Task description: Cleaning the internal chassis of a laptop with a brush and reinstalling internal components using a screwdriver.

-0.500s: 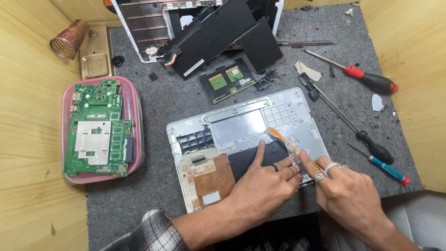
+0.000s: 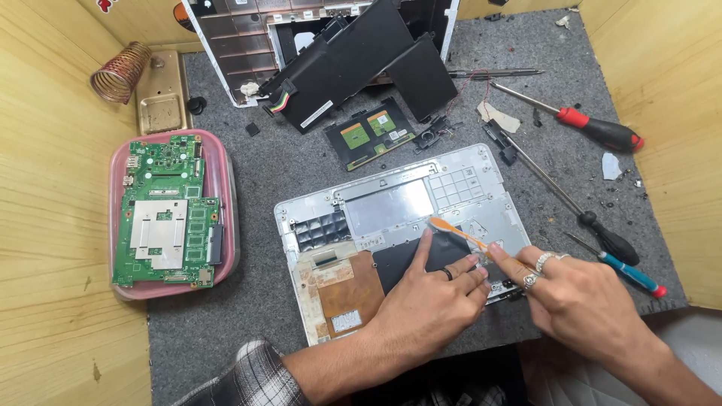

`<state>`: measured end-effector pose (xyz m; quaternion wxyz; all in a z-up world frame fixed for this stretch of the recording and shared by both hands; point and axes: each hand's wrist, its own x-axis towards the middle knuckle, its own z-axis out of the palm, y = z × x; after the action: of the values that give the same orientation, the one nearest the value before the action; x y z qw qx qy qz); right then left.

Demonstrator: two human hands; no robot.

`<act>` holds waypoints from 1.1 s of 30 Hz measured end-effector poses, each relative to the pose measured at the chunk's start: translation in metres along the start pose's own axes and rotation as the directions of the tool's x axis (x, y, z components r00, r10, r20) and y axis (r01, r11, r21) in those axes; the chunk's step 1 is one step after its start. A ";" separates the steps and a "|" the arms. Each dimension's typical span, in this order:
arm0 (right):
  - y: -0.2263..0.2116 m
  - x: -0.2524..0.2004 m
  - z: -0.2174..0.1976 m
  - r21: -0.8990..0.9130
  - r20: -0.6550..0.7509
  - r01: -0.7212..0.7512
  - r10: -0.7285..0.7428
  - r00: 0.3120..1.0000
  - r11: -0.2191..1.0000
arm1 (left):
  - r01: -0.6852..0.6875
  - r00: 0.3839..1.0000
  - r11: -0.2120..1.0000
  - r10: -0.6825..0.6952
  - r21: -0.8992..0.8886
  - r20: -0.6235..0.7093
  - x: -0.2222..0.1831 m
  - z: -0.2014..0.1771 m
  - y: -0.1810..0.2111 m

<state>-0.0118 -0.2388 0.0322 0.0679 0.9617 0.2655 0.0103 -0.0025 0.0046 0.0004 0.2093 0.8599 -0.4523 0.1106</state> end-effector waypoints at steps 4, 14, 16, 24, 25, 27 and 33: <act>0.025 0.001 -0.005 -0.108 -0.026 -0.063 0.061 0.998 0.992 | 0.010 0.999 0.999 -0.009 -0.039 0.047 0.001 -0.007 0.001; 0.023 0.010 -0.020 -0.085 0.021 -0.151 0.154 0.988 0.985 | -0.012 0.998 0.998 0.015 -0.057 0.054 0.001 -0.002 0.000; 0.017 0.014 -0.018 -0.110 0.018 -0.206 0.209 0.978 0.972 | -0.014 0.999 0.998 0.017 -0.054 0.052 0.001 0.000 0.001; 0.039 -0.015 0.002 -0.220 -0.136 -0.273 0.248 0.959 0.937 | 0.002 0.997 0.995 0.005 -0.098 0.073 0.000 -0.003 -0.001; 0.024 -0.011 -0.001 -0.228 -0.135 -0.269 0.244 0.960 0.936 | 0.003 0.998 0.995 0.003 -0.100 0.064 0.001 -0.002 0.000; -0.011 -0.005 -0.003 -0.126 -0.146 -0.110 0.091 0.985 0.986 | 0.014 0.999 0.995 -0.010 -0.095 0.036 0.000 -0.003 0.001; 0.007 -0.011 0.001 -0.162 -0.219 -0.357 0.319 0.922 0.920 | -0.002 0.999 0.993 0.006 -0.117 0.038 0.000 -0.003 -0.001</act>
<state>-0.0176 -0.2508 0.0320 0.1355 0.9761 0.0977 0.1392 -0.0017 0.0067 0.0023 0.2505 0.8472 -0.4637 0.0677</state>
